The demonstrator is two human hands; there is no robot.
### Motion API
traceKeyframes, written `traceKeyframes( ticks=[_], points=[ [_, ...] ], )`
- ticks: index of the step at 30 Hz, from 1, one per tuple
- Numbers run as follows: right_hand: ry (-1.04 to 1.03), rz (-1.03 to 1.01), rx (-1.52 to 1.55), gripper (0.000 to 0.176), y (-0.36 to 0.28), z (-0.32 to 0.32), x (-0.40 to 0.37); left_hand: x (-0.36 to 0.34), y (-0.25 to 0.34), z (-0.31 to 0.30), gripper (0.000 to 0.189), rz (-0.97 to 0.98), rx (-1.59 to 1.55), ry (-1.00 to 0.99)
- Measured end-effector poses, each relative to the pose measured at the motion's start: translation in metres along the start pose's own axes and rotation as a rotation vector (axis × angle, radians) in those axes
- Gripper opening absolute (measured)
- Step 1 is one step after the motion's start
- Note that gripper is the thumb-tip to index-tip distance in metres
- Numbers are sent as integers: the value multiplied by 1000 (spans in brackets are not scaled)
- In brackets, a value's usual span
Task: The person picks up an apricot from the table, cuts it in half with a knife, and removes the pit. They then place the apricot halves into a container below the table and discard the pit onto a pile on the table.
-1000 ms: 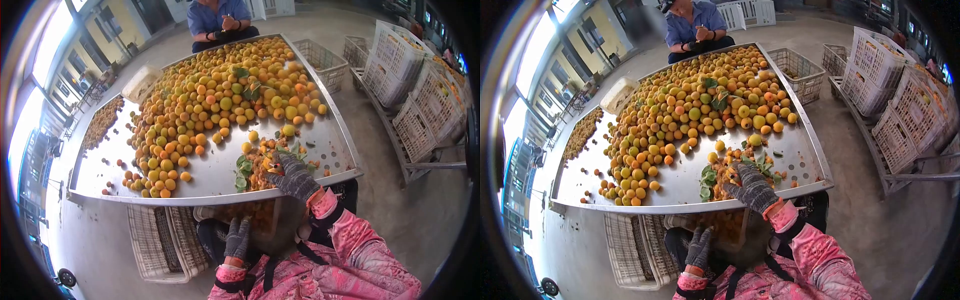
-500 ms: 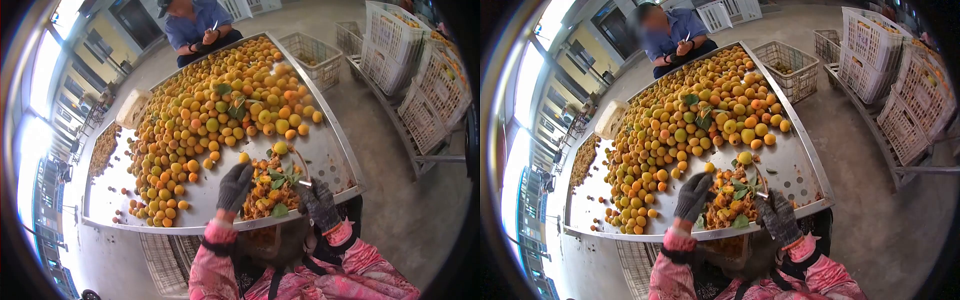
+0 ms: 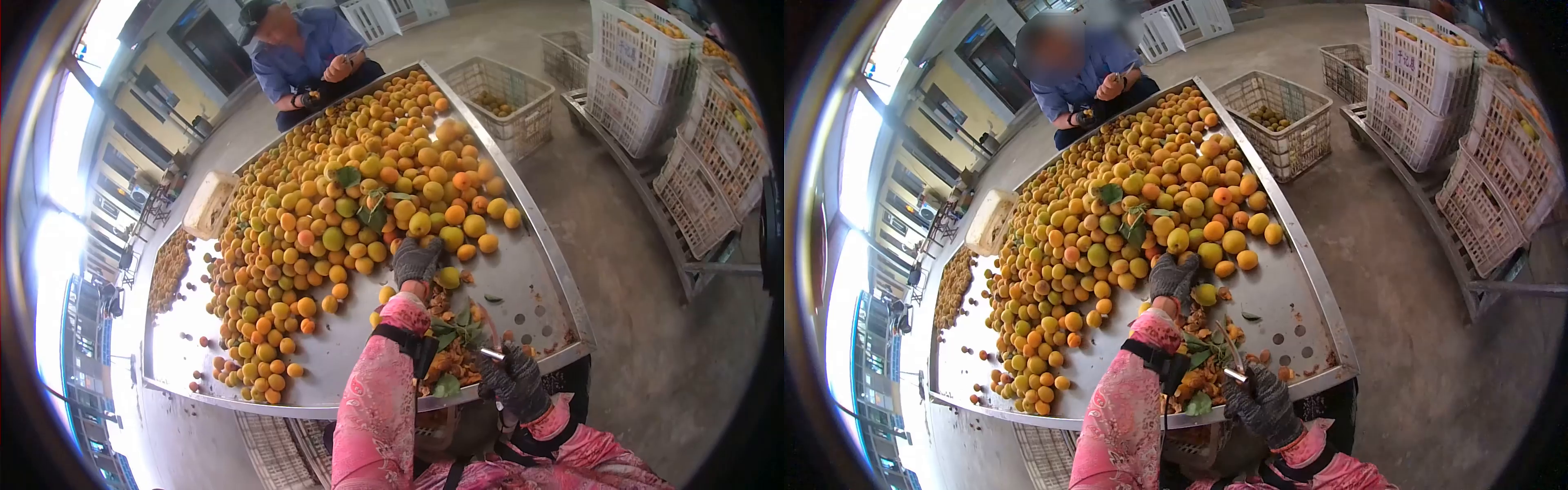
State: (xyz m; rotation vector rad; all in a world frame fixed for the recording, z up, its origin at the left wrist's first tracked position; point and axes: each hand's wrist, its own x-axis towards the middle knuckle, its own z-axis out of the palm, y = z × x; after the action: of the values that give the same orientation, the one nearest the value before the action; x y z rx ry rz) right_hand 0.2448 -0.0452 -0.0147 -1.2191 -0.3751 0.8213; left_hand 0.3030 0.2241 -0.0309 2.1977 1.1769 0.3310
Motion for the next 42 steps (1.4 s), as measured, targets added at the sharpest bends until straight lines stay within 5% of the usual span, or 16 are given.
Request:
traceKeyframes(
  ticks=[2,4,8,10,12,14,18,22,24,27,34,37,39,42],
  points=[
    [17,50,118,20,-7,0,2,-7,-6,-11,54,10,-56,-60],
    [28,106,241,21,-13,1,4,-32,-2,-35,49,63,-921,-382],
    [7,172,207,24,-22,6,11,-91,3,-84,58,290,-1102,-414],
    [23,-92,-99,18,-26,17,13,-129,9,-104,59,281,-1308,-461],
    [-44,-143,-109,18,-30,27,7,-154,4,-112,63,251,-1389,-499],
    [-86,-80,-381,29,-55,44,-6,-173,3,-115,66,231,-1411,-495],
    [-199,-378,-524,29,-50,56,-16,-201,-9,-109,70,182,-1438,-288],
    [-195,-371,-502,29,-51,71,-27,-218,-17,-112,66,157,-1463,-200],
    [-155,-217,-167,29,-53,84,-35,-229,-20,-116,65,189,-1486,-214],
    [-194,-295,-507,31,-40,78,-36,-240,-21,-121,64,95,-1436,-204],
    [-247,-256,-415,31,-31,76,-38,-258,-22,-129,52,76,-1404,-83],
    [-261,-351,-646,32,-35,75,-44,-264,-15,-129,56,30,-1486,-16],
    [-154,-1174,-1126,33,-34,74,-47,-266,-17,-130,56,-9,-1538,15],
    [-288,-1016,-995,32,-33,77,-50,-268,-27,-124,52,6,-1460,-7]
  ],
)
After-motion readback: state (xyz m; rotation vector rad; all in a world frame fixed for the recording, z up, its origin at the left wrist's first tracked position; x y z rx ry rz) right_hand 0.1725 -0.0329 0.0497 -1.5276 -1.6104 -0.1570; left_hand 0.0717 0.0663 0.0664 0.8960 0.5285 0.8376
